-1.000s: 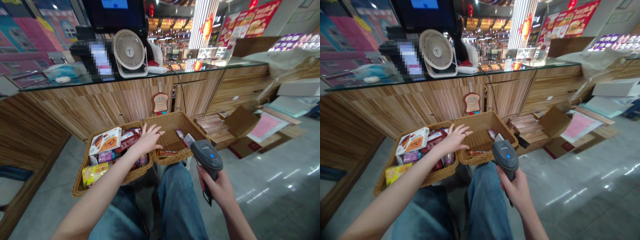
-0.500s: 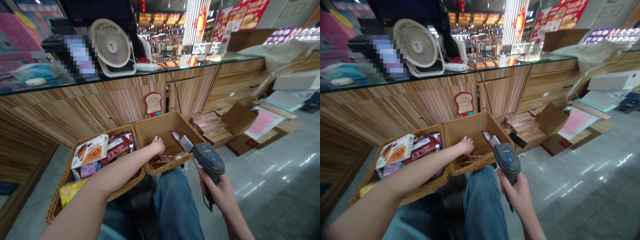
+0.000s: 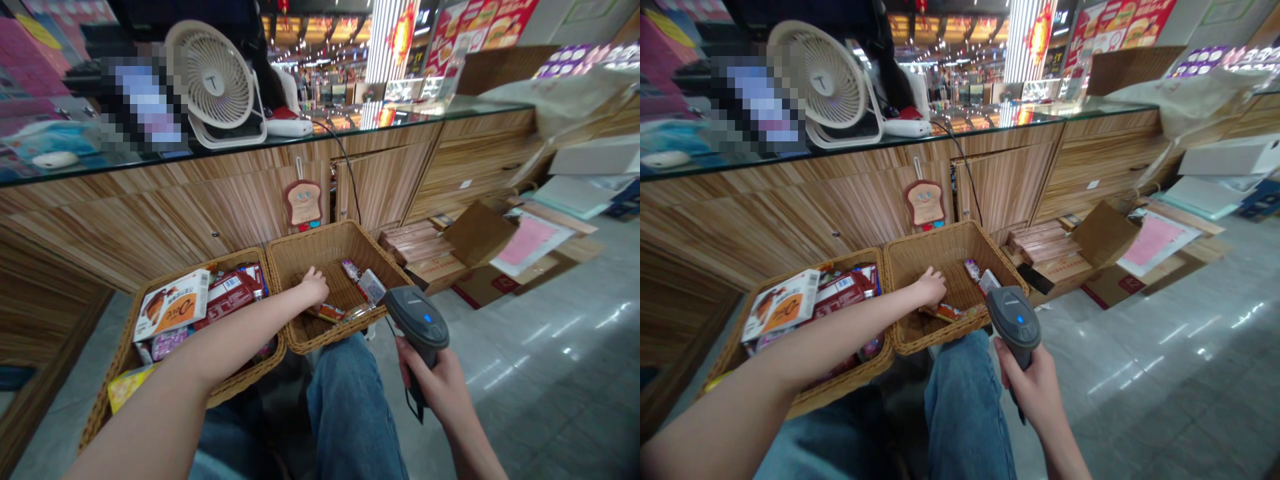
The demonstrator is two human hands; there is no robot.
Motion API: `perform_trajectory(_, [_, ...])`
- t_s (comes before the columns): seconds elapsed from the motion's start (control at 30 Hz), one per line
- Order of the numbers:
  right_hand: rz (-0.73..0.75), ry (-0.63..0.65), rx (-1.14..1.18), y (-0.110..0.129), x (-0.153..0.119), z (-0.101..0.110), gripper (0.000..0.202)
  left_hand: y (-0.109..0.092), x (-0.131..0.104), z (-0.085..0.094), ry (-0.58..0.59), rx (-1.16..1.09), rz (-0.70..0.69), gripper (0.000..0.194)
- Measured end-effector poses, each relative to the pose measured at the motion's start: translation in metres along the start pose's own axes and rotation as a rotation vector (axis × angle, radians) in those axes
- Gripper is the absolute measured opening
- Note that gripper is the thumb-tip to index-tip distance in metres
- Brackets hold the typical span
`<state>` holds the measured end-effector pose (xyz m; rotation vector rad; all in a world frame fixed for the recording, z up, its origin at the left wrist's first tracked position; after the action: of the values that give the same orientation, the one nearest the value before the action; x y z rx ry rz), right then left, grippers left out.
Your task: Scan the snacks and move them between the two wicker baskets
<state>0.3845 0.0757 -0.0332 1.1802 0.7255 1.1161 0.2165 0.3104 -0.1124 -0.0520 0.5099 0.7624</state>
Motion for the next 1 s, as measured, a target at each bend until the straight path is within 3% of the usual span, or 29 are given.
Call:
perform_trajectory(0.1, [0.007,-0.006,-0.010,-0.002,0.000,0.001,0.050,-0.006,-0.003,-0.001,0.011,-0.022,-0.037,0.051])
perform_trajectory(0.27, [0.007,0.000,-0.031,0.003,0.000,0.001,0.052,-0.010,-0.006,0.010,-0.044,-0.058,-0.048,0.031])
perform_trajectory(0.53, [0.008,0.014,-0.036,0.028,0.000,0.001,0.058,0.001,-0.029,0.056,-0.144,-0.032,-0.011,0.028])
perform_trajectory(0.73, [-0.019,0.075,0.005,0.034,-0.009,-0.011,0.054,0.009,-0.089,0.096,-0.374,-0.049,0.040,0.022])
perform_trajectory(0.87, [-0.009,0.109,0.012,0.043,-0.017,-0.018,0.054,0.023,-0.145,0.114,-0.648,-0.222,0.112,0.023])
perform_trajectory(1.0, [0.014,0.164,0.049,0.054,-0.025,-0.031,0.051,0.035,-0.207,0.114,-0.942,-0.474,0.243,0.020])
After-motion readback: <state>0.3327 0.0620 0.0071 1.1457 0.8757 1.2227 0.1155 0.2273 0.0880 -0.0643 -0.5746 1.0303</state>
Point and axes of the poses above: each hand's wrist, its own x-axis towards the middle knuckle, its own z-axis out of the back of the hand, y = z × x, the point moved 8 cm from there along x, towards the middle knuckle
